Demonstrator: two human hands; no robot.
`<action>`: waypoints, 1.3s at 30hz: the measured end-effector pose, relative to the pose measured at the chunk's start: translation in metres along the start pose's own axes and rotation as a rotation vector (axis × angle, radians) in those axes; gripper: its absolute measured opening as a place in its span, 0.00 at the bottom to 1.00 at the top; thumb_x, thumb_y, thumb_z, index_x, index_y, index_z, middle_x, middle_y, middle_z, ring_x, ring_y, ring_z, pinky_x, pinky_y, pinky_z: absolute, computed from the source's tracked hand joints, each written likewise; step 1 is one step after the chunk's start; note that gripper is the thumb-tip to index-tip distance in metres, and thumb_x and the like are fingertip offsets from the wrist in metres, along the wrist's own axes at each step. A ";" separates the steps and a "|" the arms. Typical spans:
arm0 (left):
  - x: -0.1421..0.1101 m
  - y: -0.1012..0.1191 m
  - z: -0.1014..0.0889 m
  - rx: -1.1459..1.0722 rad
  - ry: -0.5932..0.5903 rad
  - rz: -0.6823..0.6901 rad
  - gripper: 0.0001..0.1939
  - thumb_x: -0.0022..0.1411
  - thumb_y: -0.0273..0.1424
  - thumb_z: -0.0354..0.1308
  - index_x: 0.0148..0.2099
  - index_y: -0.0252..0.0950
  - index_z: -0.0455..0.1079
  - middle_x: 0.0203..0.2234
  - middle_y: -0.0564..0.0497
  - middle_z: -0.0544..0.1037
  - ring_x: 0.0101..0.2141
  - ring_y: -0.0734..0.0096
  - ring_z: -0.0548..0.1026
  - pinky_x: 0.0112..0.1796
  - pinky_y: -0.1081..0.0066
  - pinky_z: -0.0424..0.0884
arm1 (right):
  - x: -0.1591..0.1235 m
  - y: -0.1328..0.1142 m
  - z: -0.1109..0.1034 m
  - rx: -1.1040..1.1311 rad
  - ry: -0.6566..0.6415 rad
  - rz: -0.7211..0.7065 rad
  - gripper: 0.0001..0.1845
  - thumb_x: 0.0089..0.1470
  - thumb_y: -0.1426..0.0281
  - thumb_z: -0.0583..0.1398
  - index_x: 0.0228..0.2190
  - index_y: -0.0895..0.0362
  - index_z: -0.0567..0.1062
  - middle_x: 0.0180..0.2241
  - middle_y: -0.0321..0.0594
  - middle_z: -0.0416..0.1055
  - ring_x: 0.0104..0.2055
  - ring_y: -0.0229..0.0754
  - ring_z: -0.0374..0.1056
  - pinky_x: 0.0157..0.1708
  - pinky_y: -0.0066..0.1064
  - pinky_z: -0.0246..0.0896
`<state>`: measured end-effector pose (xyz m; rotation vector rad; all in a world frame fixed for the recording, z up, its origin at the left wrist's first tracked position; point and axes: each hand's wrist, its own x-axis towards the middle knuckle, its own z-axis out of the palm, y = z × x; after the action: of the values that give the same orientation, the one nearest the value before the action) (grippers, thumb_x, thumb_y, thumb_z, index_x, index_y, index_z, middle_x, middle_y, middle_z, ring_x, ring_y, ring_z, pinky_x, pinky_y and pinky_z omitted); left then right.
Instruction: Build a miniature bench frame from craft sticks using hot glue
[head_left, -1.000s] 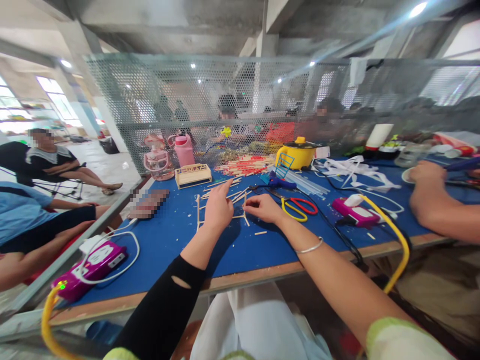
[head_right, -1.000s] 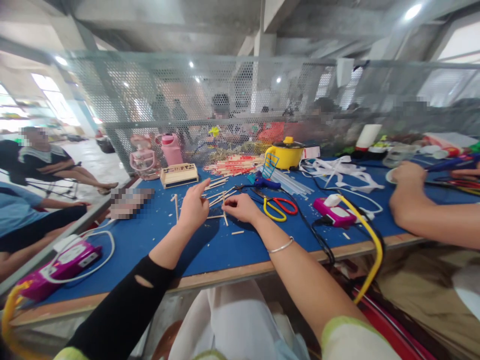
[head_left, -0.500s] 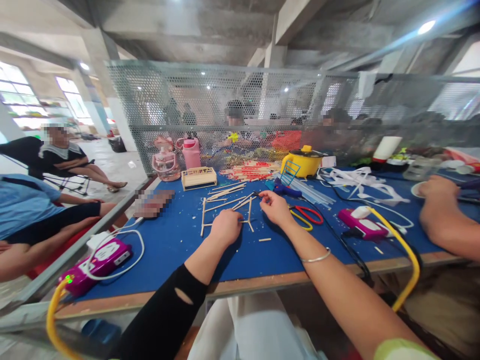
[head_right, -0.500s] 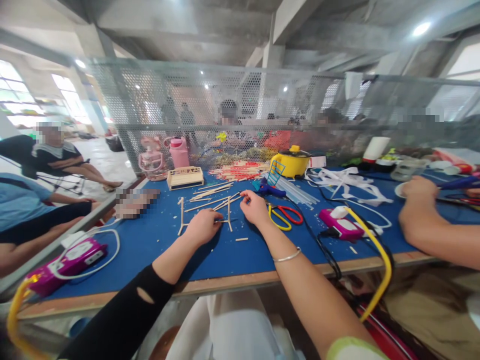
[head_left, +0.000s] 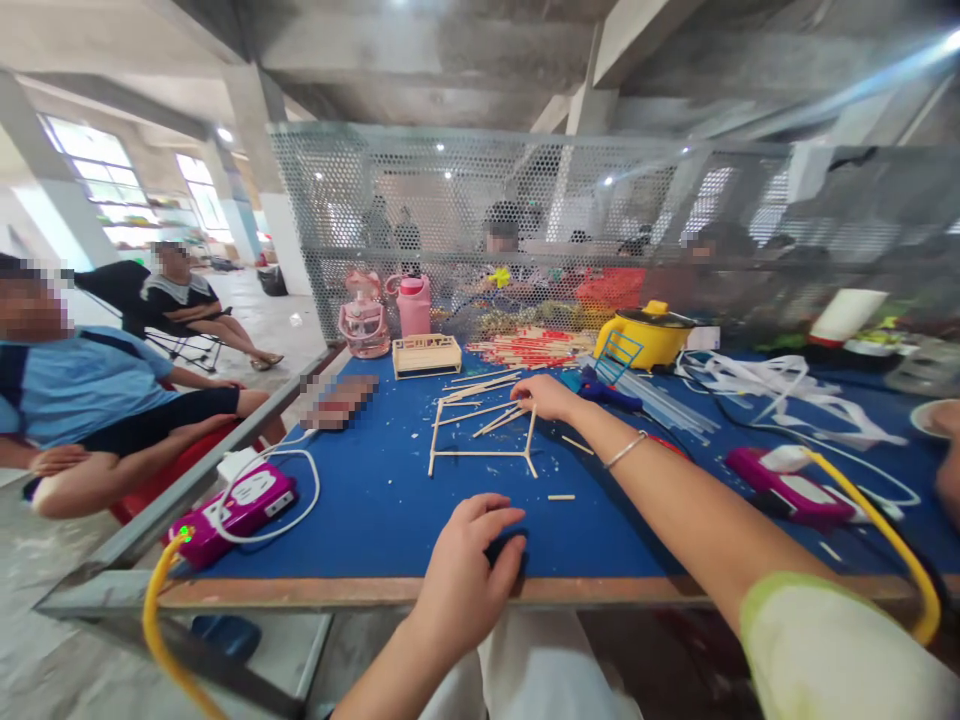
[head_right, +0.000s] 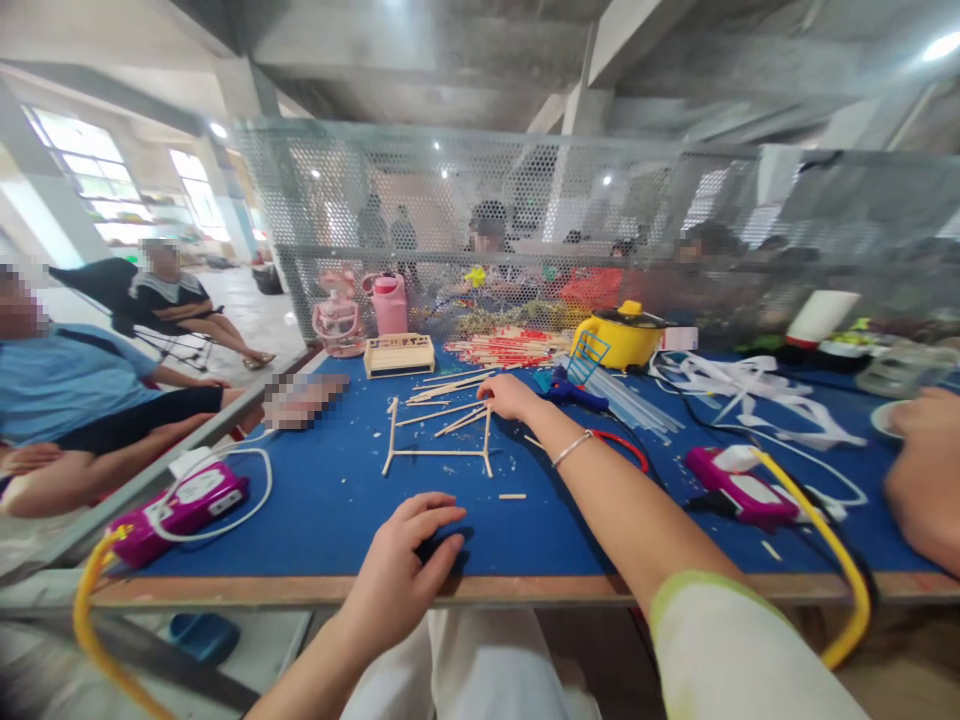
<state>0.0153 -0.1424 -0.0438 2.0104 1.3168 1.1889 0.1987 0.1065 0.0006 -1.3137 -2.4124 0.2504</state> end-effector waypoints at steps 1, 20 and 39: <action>0.001 0.000 0.000 -0.010 -0.010 -0.004 0.14 0.59 0.31 0.53 0.46 0.41 0.74 0.46 0.44 0.73 0.46 0.63 0.72 0.49 0.63 0.69 | 0.008 -0.002 0.001 0.001 0.002 -0.006 0.10 0.37 0.78 0.61 0.25 0.55 0.79 0.21 0.35 0.72 0.24 0.37 0.64 0.27 0.26 0.54; 0.006 -0.002 0.004 0.018 -0.061 0.083 0.13 0.57 0.29 0.54 0.43 0.43 0.75 0.42 0.44 0.75 0.42 0.62 0.74 0.42 0.64 0.74 | 0.055 -0.014 0.028 0.096 -0.060 -0.071 0.06 0.45 0.71 0.60 0.25 0.58 0.78 0.23 0.36 0.74 0.25 0.35 0.64 0.25 0.24 0.53; 0.005 0.002 0.007 -0.003 0.007 0.064 0.19 0.64 0.34 0.49 0.57 0.39 0.64 0.51 0.44 0.71 0.49 0.64 0.69 0.47 0.68 0.68 | -0.252 -0.107 -0.007 0.377 0.261 0.341 0.16 0.54 0.59 0.55 0.23 0.55 0.73 0.21 0.35 0.70 0.25 0.38 0.65 0.26 0.25 0.61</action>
<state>0.0227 -0.1383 -0.0437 2.0621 1.2622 1.2260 0.2432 -0.1633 -0.0191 -1.4638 -1.8105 0.5585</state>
